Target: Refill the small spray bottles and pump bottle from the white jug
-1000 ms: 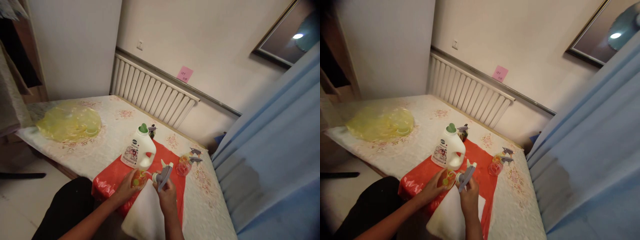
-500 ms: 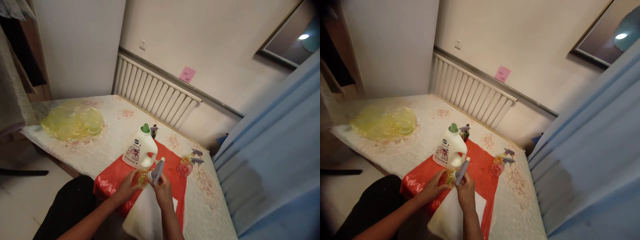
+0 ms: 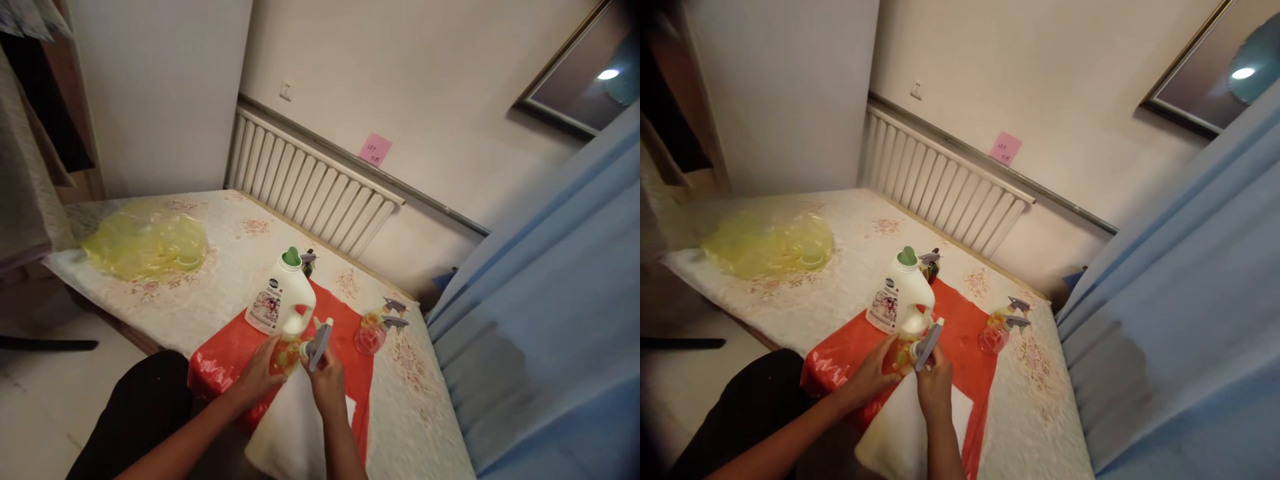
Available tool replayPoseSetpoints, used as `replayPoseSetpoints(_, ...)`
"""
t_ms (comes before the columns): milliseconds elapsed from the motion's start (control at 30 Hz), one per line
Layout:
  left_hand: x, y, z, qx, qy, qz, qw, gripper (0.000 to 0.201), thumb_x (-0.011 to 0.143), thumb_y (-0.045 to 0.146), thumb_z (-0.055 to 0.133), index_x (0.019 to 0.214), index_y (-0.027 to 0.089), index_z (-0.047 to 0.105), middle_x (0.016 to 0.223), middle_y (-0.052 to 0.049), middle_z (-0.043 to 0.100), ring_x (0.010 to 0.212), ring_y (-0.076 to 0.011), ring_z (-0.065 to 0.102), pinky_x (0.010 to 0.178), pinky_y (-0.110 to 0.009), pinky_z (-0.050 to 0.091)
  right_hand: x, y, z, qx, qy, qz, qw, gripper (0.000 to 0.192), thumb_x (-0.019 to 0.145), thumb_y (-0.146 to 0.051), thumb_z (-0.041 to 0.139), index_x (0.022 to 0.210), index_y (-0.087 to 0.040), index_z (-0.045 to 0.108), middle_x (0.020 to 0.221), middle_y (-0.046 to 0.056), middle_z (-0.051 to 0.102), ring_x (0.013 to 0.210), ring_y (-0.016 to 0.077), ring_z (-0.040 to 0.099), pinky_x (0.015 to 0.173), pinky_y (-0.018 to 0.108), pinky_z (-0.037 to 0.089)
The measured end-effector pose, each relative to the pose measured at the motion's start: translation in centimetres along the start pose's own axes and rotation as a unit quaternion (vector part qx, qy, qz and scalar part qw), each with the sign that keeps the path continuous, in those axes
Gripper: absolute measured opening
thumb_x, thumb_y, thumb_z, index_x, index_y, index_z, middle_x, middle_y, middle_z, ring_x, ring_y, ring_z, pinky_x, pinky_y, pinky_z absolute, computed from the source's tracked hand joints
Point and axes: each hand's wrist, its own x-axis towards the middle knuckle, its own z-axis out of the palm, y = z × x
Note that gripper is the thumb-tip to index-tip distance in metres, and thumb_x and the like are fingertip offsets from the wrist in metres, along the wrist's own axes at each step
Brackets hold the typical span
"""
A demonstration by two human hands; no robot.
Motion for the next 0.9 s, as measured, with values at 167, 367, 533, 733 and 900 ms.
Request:
replayPoseSetpoints(167,0.4,1.0,0.3,0.009,0.007,0.013,1.000,0.072,0.063,0.026,0.071,0.132,0.018,0.050,0.136,-0.015,0.057,0.129,-0.0311,0.050,0.112,-0.046,0.037,0.0,0.4,0.1,0.009,-0.005,0.027,1.000,0.028,0.070,-0.027,0.072,0.095,-0.016,0.072,0.089,0.007,0.076,0.082,0.0234,0.071,0.077,0.032,0.057)
replayPoseSetpoints(367,0.5,1.2,0.4,0.023,0.000,0.006,1.000,0.062,0.068,0.028,0.069,0.128,0.019,0.053,0.134,-0.014,0.059,0.127,-0.0284,0.053,0.110,-0.043,0.040,0.0,-0.2,-1.2,0.064,0.039,0.058,0.995,0.036,0.068,-0.033,0.077,0.099,-0.015,0.070,0.094,0.009,0.076,0.088,0.0259,0.071,0.080,0.037,0.057)
replayPoseSetpoints(533,0.6,0.8,0.4,0.031,-0.001,0.002,1.000,0.070,0.068,0.029,0.070,0.134,0.019,0.049,0.140,-0.013,0.055,0.132,-0.0289,0.048,0.113,-0.043,0.037,0.6,-0.7,-4.9,0.124,0.128,0.053,0.983,0.045,0.070,-0.038,0.078,0.108,-0.016,0.067,0.103,0.010,0.074,0.094,0.0255,0.070,0.085,0.039,0.055)
replayPoseSetpoints(733,0.2,1.7,-0.1,0.061,0.004,-0.001,0.998,0.071,0.072,0.040,0.069,0.136,0.016,0.047,0.142,-0.018,0.051,0.136,-0.0335,0.044,0.112,-0.047,0.036,2.4,0.0,-8.8,-0.126,0.123,-0.039,0.984,0.037,0.083,-0.043,0.060,0.107,-0.016,0.065,0.098,0.008,0.073,0.089,0.0224,0.069,0.079,0.033,0.054)
replayPoseSetpoints(900,-1.8,1.6,-2.0,0.106,-0.007,0.011,0.994,0.026,0.079,0.021,0.055,0.103,0.021,0.064,0.106,-0.009,0.070,0.100,-0.0252,0.065,0.089,-0.038,0.051,3.4,3.5,-9.8,-0.266,0.075,-0.051,0.960,0.021,0.076,-0.036,0.060,0.085,-0.018,0.066,0.076,0.003,0.068,0.071,0.0213,0.062,0.069,0.033,0.047)
